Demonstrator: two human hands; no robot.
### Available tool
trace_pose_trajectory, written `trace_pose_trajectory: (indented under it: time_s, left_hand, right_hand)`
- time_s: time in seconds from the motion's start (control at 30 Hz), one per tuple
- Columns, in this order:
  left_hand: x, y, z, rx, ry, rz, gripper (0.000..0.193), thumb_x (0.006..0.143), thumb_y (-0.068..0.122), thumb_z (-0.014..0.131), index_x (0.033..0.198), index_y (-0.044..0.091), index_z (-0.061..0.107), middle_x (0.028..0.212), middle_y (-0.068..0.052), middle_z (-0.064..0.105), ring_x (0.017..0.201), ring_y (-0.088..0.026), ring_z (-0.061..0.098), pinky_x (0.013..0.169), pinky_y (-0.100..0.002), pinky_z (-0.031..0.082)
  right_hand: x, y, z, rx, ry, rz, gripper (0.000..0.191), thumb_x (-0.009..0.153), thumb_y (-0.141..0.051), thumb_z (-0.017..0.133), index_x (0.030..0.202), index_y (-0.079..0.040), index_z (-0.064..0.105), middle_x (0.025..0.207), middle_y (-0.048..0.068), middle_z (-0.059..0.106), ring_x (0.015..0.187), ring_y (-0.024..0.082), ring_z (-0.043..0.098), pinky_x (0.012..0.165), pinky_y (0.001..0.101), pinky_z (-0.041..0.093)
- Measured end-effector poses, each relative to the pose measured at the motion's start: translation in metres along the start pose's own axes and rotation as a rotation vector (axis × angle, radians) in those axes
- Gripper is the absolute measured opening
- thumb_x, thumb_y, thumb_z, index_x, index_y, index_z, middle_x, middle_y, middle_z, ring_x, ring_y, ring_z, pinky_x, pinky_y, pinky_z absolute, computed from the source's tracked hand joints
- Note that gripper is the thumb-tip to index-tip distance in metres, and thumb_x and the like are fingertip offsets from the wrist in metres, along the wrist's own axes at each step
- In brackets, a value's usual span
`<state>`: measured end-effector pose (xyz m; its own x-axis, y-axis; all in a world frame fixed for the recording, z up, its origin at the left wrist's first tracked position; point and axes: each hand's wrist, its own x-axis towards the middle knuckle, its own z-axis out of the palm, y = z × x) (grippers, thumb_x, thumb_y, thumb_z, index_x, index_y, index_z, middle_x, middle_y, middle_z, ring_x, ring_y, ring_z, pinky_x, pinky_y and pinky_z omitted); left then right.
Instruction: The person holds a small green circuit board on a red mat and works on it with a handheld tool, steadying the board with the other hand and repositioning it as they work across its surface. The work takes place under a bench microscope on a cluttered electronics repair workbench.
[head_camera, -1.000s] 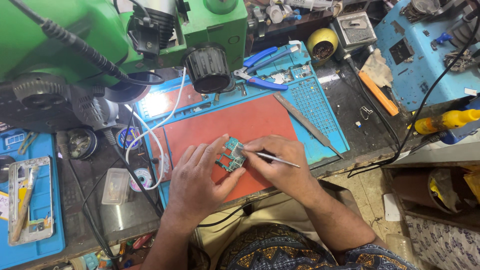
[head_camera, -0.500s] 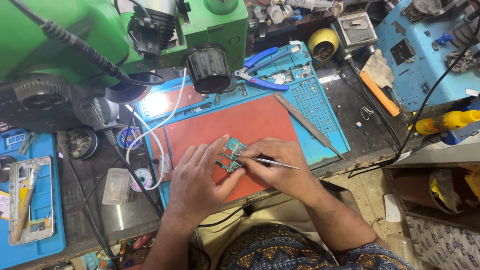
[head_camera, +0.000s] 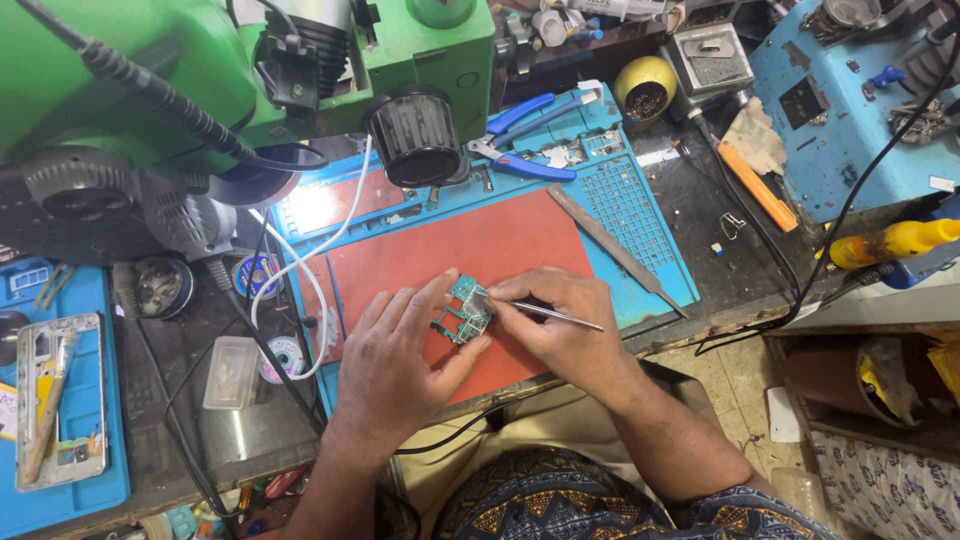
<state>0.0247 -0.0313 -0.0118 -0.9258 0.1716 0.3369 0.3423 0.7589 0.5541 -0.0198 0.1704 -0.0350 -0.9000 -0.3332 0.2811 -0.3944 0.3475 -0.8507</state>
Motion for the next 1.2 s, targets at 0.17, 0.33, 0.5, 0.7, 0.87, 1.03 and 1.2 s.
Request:
trace_pose_trajectory:
  time_s: [0.17, 0.33, 0.5, 0.7, 0.87, 1.03, 1.2]
  left_hand:
    - [0.000, 0.001, 0.000, -0.010, -0.006, -0.008, 0.068, 0.077, 0.030, 0.085, 0.133, 0.005, 0.058, 0.100, -0.008, 0.069, 0.093, -0.031, 0.065, 0.080, -0.044, 0.052]
    - [0.000, 0.001, 0.000, -0.025, 0.005, -0.003, 0.067, 0.077, 0.029, 0.084, 0.133, 0.005, 0.058, 0.101, -0.007, 0.070, 0.094, -0.030, 0.066, 0.080, -0.044, 0.053]
    - [0.001, 0.001, 0.000, -0.021, -0.001, -0.009, 0.067, 0.077, 0.030, 0.085, 0.133, 0.005, 0.058, 0.101, -0.007, 0.070, 0.093, -0.030, 0.066, 0.080, -0.044, 0.053]
    - [0.000, 0.000, 0.000, -0.021, -0.009, -0.008, 0.067, 0.078, 0.030, 0.084, 0.133, 0.005, 0.058, 0.101, -0.007, 0.070, 0.093, -0.030, 0.065, 0.080, -0.044, 0.053]
    - [0.001, 0.002, -0.001, -0.010, -0.001, -0.013, 0.066, 0.077, 0.032, 0.084, 0.132, 0.005, 0.059, 0.100, -0.007, 0.070, 0.092, -0.030, 0.065, 0.080, -0.043, 0.053]
    - [0.003, 0.007, -0.006, -0.019, -0.115, -0.152, 0.075, 0.074, 0.039, 0.087, 0.135, 0.008, 0.059, 0.099, -0.007, 0.069, 0.094, -0.029, 0.065, 0.084, -0.044, 0.052]
    - [0.002, 0.009, -0.014, 0.027, -0.050, 0.175, 0.089, 0.067, 0.020, 0.077, 0.146, 0.000, 0.043, 0.133, -0.020, 0.059, 0.124, -0.037, 0.053, 0.106, -0.049, 0.042]
  right_hand:
    - [-0.001, 0.001, 0.000, 0.074, -0.022, -0.037, 0.012, 0.085, -0.006, 0.080, 0.096, -0.005, 0.076, 0.096, 0.007, 0.079, 0.085, 0.016, 0.078, 0.073, 0.0270, 0.061]
    - [-0.001, 0.000, -0.003, 0.101, -0.080, -0.063, 0.013, 0.083, -0.004, 0.079, 0.096, -0.005, 0.075, 0.096, 0.008, 0.078, 0.085, 0.016, 0.078, 0.072, 0.0268, 0.061]
    - [-0.001, -0.001, -0.002, 0.032, -0.009, -0.040, 0.013, 0.083, -0.005, 0.081, 0.094, -0.005, 0.076, 0.093, 0.007, 0.079, 0.081, 0.016, 0.077, 0.069, 0.0267, 0.060]
    - [-0.002, -0.002, -0.003, 0.011, -0.008, -0.050, 0.012, 0.083, -0.005, 0.080, 0.094, -0.006, 0.077, 0.093, 0.007, 0.079, 0.081, 0.016, 0.076, 0.070, 0.0273, 0.059]
    - [-0.001, -0.003, -0.002, 0.005, 0.036, -0.054, 0.011, 0.085, -0.008, 0.080, 0.095, -0.006, 0.076, 0.093, 0.007, 0.079, 0.080, 0.015, 0.077, 0.070, 0.0263, 0.059]
    - [-0.005, -0.002, -0.006, 0.013, 0.040, 0.083, 0.016, 0.083, -0.011, 0.082, 0.097, -0.004, 0.078, 0.086, 0.007, 0.079, 0.070, 0.012, 0.074, 0.063, 0.0249, 0.057]
    - [-0.007, 0.003, -0.006, 0.212, 0.089, 0.202, 0.018, 0.089, -0.013, 0.081, 0.101, -0.001, 0.079, 0.086, 0.008, 0.080, 0.071, 0.010, 0.072, 0.063, 0.0236, 0.057]
